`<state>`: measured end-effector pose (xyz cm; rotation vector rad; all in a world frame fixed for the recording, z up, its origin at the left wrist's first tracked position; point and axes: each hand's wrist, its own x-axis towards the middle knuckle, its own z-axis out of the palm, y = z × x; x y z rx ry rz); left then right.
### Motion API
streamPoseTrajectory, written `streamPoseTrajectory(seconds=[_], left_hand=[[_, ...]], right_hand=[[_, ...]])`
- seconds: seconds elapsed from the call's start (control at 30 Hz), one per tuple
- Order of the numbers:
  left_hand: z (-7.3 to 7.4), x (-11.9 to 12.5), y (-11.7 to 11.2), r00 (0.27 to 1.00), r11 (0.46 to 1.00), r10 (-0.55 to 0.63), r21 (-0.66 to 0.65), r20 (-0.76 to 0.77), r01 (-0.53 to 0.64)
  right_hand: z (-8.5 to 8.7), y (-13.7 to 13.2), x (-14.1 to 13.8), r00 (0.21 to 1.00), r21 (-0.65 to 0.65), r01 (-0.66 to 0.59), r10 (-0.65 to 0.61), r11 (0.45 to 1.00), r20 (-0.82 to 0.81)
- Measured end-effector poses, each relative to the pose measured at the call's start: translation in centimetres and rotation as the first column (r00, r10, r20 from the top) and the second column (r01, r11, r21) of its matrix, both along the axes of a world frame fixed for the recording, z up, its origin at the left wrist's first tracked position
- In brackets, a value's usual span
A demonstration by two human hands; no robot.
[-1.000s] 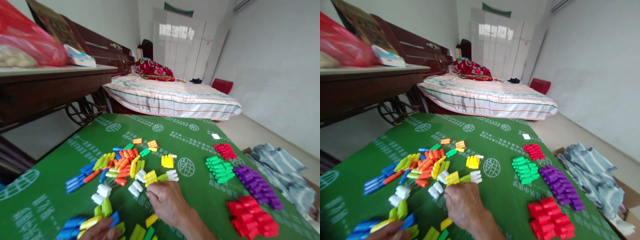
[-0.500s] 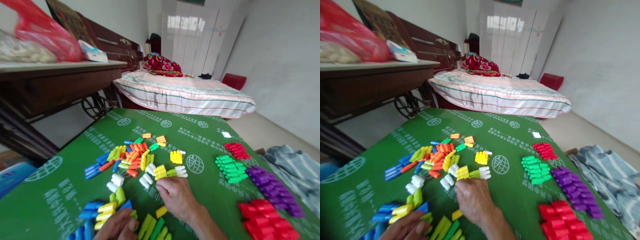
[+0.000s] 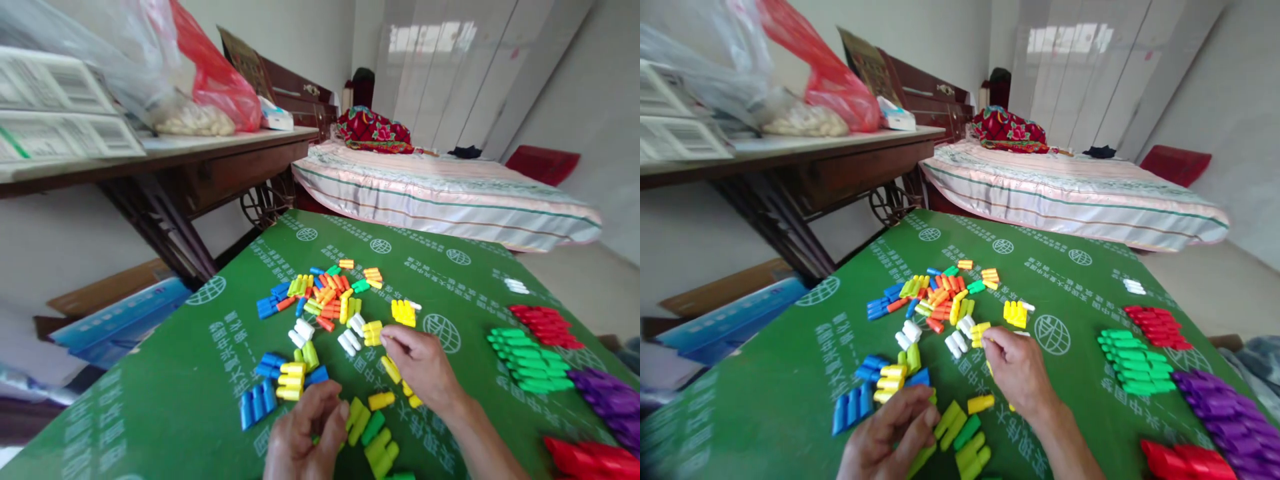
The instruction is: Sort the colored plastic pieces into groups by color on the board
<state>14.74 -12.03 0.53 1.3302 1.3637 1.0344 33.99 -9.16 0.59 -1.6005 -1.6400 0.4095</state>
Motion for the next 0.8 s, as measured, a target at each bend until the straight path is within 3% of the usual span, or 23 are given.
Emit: streamPoseTrajectory(seconds=[0.17,0.33,0.43,0.6,0.8], left_hand=[[-0.4,-0.2,-0.1,0.999,0.999,-0.045,0.001,0.021,0.045],[-1.2,-1.0,0.4,0.993,0.993,-0.119,-0.023,-0.018,0.118],[-1.3,-1.2,0.6,0.995,0.994,-0.103,-0.027,-0.005,0.102],[-0.2,-0.9,0.7,0.992,0.997,-0.024,-0.065,0.126,0.033],[1.0,-0.8,1.1,0.976,0.99,0.03,-0.139,0.214,0.0]], right_hand=[[1.1,3.3,0.3,0.997,-0.104,-0.024,0.031,0.994,0.065],[2.3,7.5,0.5,0.983,-0.076,-0.053,0.066,0.996,0.171],[2.7,8.5,0.7,0.975,-0.093,-0.056,0.075,0.994,0.211],[3.8,6.2,1.1,0.938,-0.23,-0.12,0.187,0.966,0.293],[4.8,-0.3,-0.1,0.785,-0.515,-0.33,0.533,0.792,0.316]])
